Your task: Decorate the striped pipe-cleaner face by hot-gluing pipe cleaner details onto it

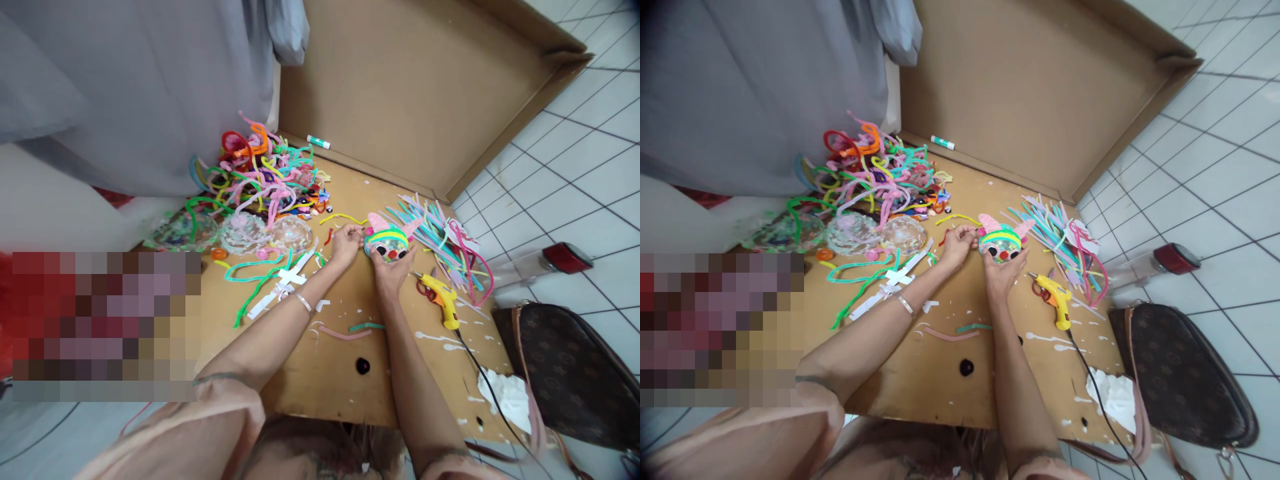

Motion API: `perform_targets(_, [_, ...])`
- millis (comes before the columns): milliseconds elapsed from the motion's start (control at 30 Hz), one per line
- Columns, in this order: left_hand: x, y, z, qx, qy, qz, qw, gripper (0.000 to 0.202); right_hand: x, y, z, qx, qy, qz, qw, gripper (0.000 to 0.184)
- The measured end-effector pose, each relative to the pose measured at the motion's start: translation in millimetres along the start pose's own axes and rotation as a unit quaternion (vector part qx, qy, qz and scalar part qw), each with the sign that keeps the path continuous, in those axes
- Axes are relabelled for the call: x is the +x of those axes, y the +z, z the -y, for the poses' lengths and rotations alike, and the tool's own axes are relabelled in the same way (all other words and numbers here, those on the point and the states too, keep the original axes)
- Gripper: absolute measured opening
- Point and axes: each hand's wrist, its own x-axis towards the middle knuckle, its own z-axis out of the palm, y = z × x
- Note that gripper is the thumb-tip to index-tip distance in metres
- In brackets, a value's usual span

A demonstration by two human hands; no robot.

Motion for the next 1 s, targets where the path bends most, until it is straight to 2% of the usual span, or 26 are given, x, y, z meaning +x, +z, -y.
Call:
perform_targets(567, [-5.3, 3.5, 0.1, -0.005, 0.002, 0.011, 1.000, 0.012, 4.1, 1.5, -5.8, -0.003, -0.021, -0.006, 1.000, 0.110])
perform_targets(1000, [-4.6, 2.9, 3.3, -0.039, -0.038, 0.001, 0.999, 0.012, 4.8, -0.5, -0.5, -0.007, -0.003, -0.003, 1.000, 0.109])
